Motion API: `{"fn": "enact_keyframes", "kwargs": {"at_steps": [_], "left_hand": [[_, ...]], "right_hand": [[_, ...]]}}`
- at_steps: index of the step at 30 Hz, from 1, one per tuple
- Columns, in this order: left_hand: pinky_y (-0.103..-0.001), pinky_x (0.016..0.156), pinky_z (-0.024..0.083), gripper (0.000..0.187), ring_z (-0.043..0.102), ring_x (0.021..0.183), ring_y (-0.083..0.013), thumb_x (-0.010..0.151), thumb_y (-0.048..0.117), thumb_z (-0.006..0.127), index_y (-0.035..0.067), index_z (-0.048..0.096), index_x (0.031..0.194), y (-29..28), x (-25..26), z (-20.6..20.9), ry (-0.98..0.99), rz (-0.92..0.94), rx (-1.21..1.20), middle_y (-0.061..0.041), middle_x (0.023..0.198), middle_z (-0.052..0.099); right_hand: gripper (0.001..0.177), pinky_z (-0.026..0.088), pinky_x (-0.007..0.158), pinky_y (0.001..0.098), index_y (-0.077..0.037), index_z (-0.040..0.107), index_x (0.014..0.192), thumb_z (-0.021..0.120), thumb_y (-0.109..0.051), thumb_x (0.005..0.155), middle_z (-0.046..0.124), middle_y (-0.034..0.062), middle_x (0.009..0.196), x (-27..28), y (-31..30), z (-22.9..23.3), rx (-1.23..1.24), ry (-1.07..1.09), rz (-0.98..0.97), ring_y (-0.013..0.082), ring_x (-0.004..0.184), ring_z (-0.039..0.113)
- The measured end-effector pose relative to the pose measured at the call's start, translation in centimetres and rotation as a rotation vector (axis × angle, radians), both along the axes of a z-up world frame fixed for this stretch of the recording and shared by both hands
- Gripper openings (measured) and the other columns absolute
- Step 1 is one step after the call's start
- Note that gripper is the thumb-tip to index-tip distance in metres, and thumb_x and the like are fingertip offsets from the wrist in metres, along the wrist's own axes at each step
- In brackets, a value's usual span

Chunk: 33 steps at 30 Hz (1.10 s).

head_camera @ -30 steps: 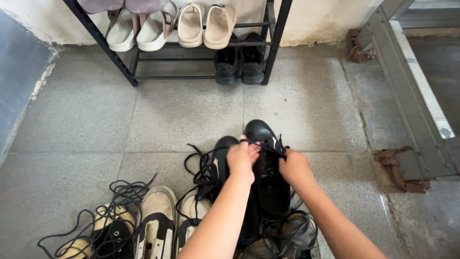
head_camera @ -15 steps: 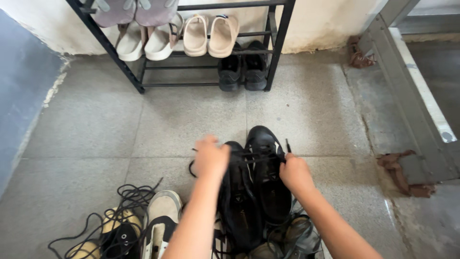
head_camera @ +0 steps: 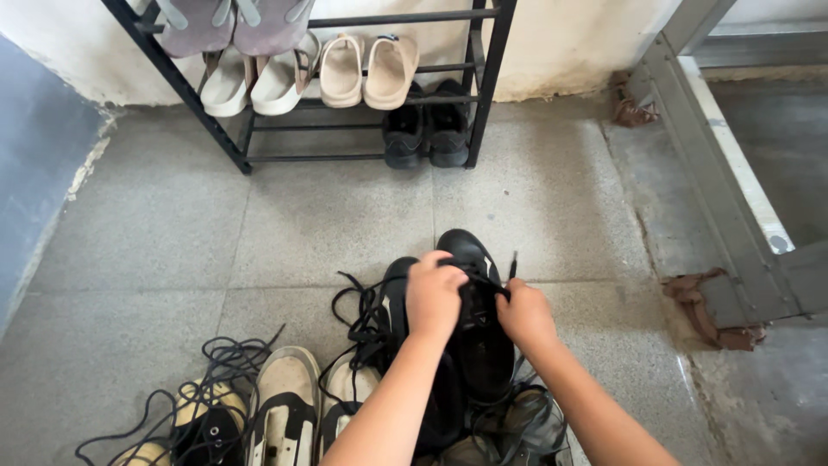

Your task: The person unlaces a pair of black high-top sneakers, then moves to a pair of black athletic shoes and begins re-lacing them. The person threads the laces through the eyelets and ties a knot.

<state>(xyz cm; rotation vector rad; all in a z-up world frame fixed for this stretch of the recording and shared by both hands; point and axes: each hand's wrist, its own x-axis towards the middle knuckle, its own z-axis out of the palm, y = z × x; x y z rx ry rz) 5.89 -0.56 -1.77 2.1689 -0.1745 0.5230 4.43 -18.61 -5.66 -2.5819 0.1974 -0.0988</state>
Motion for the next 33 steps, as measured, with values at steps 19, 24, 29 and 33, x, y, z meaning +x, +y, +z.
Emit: {"fn": "enact_keyframes", "kwargs": {"at_steps": [19, 24, 29, 33], "left_hand": [[-0.065, 0.103, 0.031, 0.039, 0.041, 0.134, -0.0406, 0.072, 0.012, 0.072, 0.016, 0.071, 0.111, 4.9, -1.6, 10.2, 0.127, 0.231, 0.459, -0.018, 0.142, 0.053], [-0.051, 0.099, 0.049, 0.045, 0.05, 0.128, -0.0402, 0.078, 0.015, 0.071, 0.008, 0.064, 0.121, -0.1, -3.6, 7.6, 0.64, -0.179, 0.338, -0.018, 0.136, 0.056], [-0.049, 0.085, 0.054, 0.03, 0.067, 0.102, -0.0396, 0.081, 0.014, 0.068, 0.006, 0.063, 0.11, 0.9, -3.0, 4.3, 0.676, -0.015, 0.159, -0.019, 0.106, 0.071], [-0.048, 0.082, 0.055, 0.025, 0.069, 0.096, -0.0394, 0.081, 0.015, 0.07, 0.004, 0.065, 0.103, 1.4, -3.1, 2.6, 0.659, 0.061, 0.103, -0.019, 0.096, 0.072]], "right_hand": [[0.044, 0.053, 0.093, 0.0494, -0.012, 0.068, 0.116, 0.057, -0.001, 0.074, 0.057, 0.0224, 0.138, -0.6, 3.5, 4.5, -0.132, -0.322, 0.341, 0.0426, 0.115, 0.062], [0.022, 0.054, 0.09, 0.0502, -0.008, 0.068, 0.098, 0.066, -0.01, 0.076, 0.055, 0.0232, 0.141, 0.5, 4.5, 2.4, -0.184, -0.236, 0.372, 0.0432, 0.118, 0.06], [0.016, 0.056, 0.091, 0.0487, -0.004, 0.065, 0.098, 0.072, -0.013, 0.088, 0.069, 0.0209, 0.122, 1.1, 4.0, -0.7, 0.11, -0.371, 0.196, 0.0448, 0.108, 0.067], [0.015, 0.056, 0.082, 0.0501, -0.002, 0.06, 0.109, 0.063, -0.012, 0.098, 0.067, 0.0199, 0.108, 2.2, 1.5, -0.5, 1.11, -0.14, -0.48, 0.0411, 0.1, 0.072]]}}
